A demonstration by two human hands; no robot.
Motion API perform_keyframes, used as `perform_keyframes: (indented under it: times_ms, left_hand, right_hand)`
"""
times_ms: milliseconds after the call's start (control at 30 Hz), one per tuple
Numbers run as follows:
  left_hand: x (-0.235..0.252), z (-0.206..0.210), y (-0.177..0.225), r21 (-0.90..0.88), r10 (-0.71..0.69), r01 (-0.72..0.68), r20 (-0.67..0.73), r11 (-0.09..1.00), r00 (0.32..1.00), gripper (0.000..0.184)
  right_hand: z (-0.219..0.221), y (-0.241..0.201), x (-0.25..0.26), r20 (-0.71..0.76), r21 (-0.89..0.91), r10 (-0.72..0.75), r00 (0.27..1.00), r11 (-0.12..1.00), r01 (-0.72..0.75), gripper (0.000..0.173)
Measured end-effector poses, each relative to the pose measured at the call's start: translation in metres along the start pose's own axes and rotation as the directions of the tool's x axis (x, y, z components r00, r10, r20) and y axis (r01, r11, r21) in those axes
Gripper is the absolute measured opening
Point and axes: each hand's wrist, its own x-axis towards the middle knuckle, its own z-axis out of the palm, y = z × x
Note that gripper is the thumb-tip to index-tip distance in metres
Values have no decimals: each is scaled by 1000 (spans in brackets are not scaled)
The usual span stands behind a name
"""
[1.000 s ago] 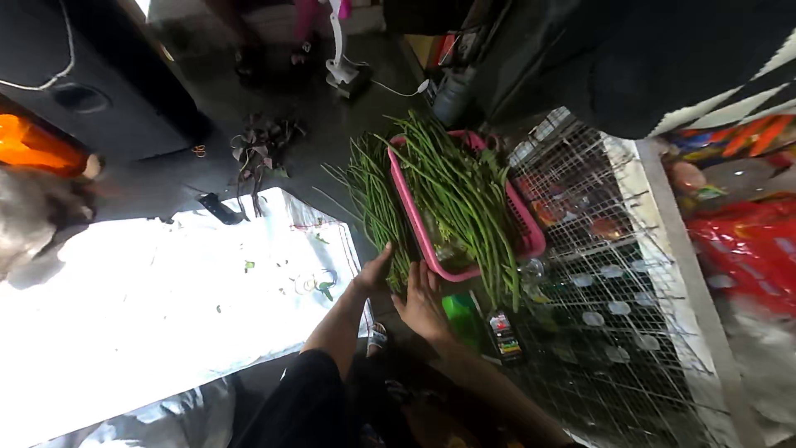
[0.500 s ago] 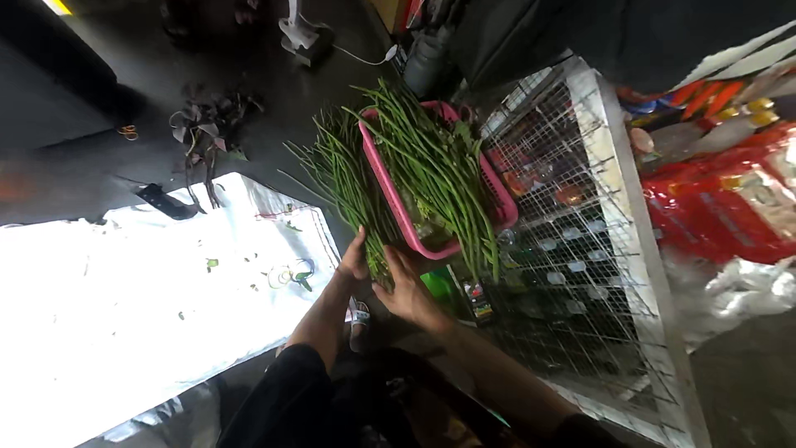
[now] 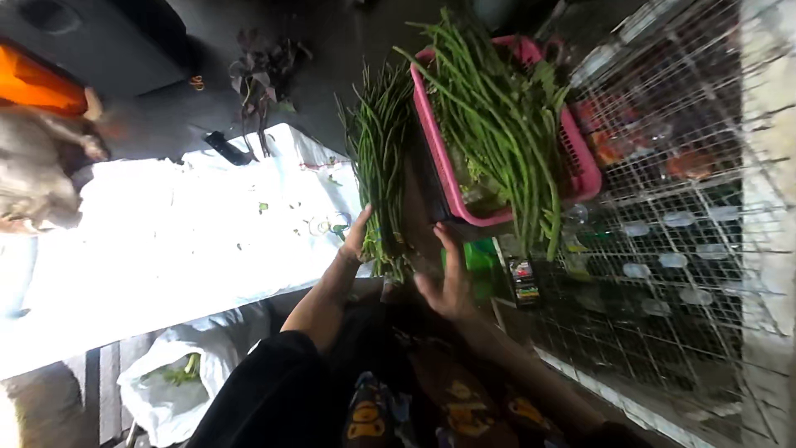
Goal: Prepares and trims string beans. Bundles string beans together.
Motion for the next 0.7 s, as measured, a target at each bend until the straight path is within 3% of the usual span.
perform_keyframes:
  times_ms: [33,100,200,300,567,700]
  left_hand:
    - [-2,9,-5,-31,-15,15,0,999,1000,64]
    - [-2,33,-12,-136,-88,88,9,987,996,70]
    - [-4,70,-19,-290,-179,177,21,940,984,69]
    - [-3,80,-20,-372,-221,223,48,901,974,55]
    - [-8,74,-17,-328,-246,235,9,915,969,52]
    - [-11,60,-12,-31,-308,307,-88,951,947,59]
  right_hand:
    - [4,-3,-3,-51,-79,-122,991,990,118,88]
    - [18,-6,2,-139,-156,-243,960,963,221,83]
    - [34,0,28,-285,-193,-308,908,946,260,51]
    - [33,2,40,-268,-170,-340,901,938,303,29]
    - [32,11,28,-128,-123,-352,927,933,337,33]
    - [23,14,28,59,35,-222,973,975,220,43]
